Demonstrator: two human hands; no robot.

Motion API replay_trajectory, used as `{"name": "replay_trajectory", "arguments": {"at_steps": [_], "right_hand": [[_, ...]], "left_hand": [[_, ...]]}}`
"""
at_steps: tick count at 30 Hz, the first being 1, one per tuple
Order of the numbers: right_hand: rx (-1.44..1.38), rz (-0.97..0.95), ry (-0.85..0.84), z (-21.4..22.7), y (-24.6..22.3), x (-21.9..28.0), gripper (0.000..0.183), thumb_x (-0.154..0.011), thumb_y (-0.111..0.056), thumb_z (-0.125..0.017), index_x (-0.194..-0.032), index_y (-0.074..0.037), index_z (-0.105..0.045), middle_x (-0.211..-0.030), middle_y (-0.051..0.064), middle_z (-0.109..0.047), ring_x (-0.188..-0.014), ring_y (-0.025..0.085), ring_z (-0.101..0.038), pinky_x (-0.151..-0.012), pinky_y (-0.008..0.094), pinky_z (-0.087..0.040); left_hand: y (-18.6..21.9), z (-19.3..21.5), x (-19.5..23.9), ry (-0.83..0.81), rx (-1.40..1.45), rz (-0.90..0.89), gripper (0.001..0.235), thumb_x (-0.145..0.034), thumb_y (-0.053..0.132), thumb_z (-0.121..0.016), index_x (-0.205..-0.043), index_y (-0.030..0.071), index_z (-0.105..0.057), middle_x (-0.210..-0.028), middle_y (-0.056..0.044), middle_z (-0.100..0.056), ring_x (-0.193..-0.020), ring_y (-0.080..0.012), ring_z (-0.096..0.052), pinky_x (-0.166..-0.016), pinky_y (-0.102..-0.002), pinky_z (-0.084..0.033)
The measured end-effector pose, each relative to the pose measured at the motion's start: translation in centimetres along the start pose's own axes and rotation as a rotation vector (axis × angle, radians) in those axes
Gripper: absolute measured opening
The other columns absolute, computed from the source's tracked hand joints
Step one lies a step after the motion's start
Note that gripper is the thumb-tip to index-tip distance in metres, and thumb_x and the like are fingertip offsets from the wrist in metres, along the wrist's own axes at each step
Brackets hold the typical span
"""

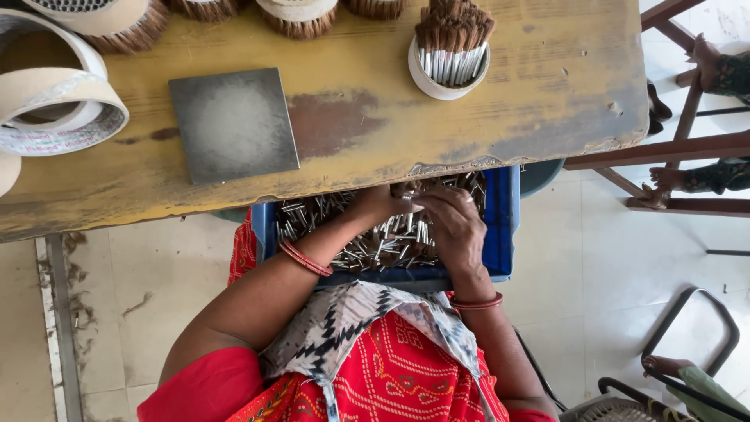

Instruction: The person picks through a bin of brush ferrules with brown bristles, sorting and handling the components by hand. Near the end, the person places a bundle of bristles into a white cup and presses it down, then sets the cup on the workbench.

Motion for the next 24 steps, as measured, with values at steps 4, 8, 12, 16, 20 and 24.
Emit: {"name": "replay_trajectory", "arguments": {"at_steps": [4,8,12,16,20,24], "right_hand": [[0.069,-0.183,0.170,0.8,0.7,0.2,0.032,-0.087,0.009,-0.070,-0.111,-0.011,-0.077,-0.113,0.009,-0.073,-0.106,0.027,-0.072,-0.093,0.035,-0.059],[-0.046,-0.230,0.038,0.6,0.7,-0.3,0.034,-0.091,-0.010,-0.079,-0.124,-0.008,-0.072,-0.118,0.012,-0.072,-0.110,0.030,-0.070,-0.096,0.040,-0.056],[0.111,0.049,-0.074,-0.6,-0.6,-0.8,0.098,-0.066,-0.045,-0.087,-0.143,0.002,-0.048,-0.139,0.031,-0.050,-0.128,0.050,-0.048,-0.104,0.053,-0.043],[-0.073,-0.071,-0.231,-2.1,1.5,0.6,0.093,-0.080,-0.036,-0.088,-0.151,-0.002,-0.041,-0.148,0.026,-0.044,-0.136,0.043,-0.048,-0.110,0.050,-0.046],[-0.038,-0.185,-0.337,-2.0,1.9,0.8,0.081,-0.085,-0.034,-0.084,-0.152,-0.008,-0.049,-0.150,0.019,-0.052,-0.141,0.041,-0.050,-0.116,0.050,-0.046],[0.063,-0.022,-0.153,-0.5,0.4,-0.4,0.085,-0.074,-0.037,-0.091,-0.144,-0.007,-0.052,-0.139,0.021,-0.051,-0.130,0.037,-0.049,-0.103,0.051,-0.049]], "left_hand": [[1.5,0.3,0.4,-0.064,0.667,0.318,0.069,-0.076,0.027,-0.090,-0.135,0.012,-0.058,-0.128,-0.001,-0.066,-0.122,-0.0180,-0.058,-0.103,-0.039,-0.046],[0.0,-0.2,-0.1,-0.090,1.065,0.441,0.060,-0.080,0.024,-0.089,-0.131,0.005,-0.065,-0.119,-0.007,-0.070,-0.110,-0.0212,-0.065,-0.088,-0.036,-0.057],[-0.5,-0.7,0.5,-0.306,0.983,0.442,0.060,-0.073,0.004,-0.088,-0.127,0.002,-0.064,-0.114,-0.011,-0.067,-0.101,-0.0283,-0.064,-0.077,-0.037,-0.060],[3.8,0.3,1.6,-0.430,0.838,0.477,0.059,-0.069,0.003,-0.084,-0.124,0.006,-0.063,-0.117,-0.005,-0.067,-0.110,-0.0212,-0.065,-0.078,-0.037,-0.060],[0.4,-0.9,0.8,-0.316,0.851,0.415,0.054,-0.077,0.005,-0.082,-0.128,0.002,-0.064,-0.123,-0.010,-0.067,-0.115,-0.0215,-0.066,-0.088,-0.033,-0.061],[-2.9,-0.7,-0.2,-0.013,1.352,0.497,0.037,-0.097,0.025,-0.072,-0.124,0.003,-0.063,-0.111,-0.013,-0.070,-0.097,-0.0269,-0.071,-0.080,-0.042,-0.065]]}}
Point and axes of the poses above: each hand's wrist, its own x-axis away from the middle knuckle, its own z-axis out of the back of the hand, y = z × x, the point moved 3 cm from there along -x, towards the middle knuckle
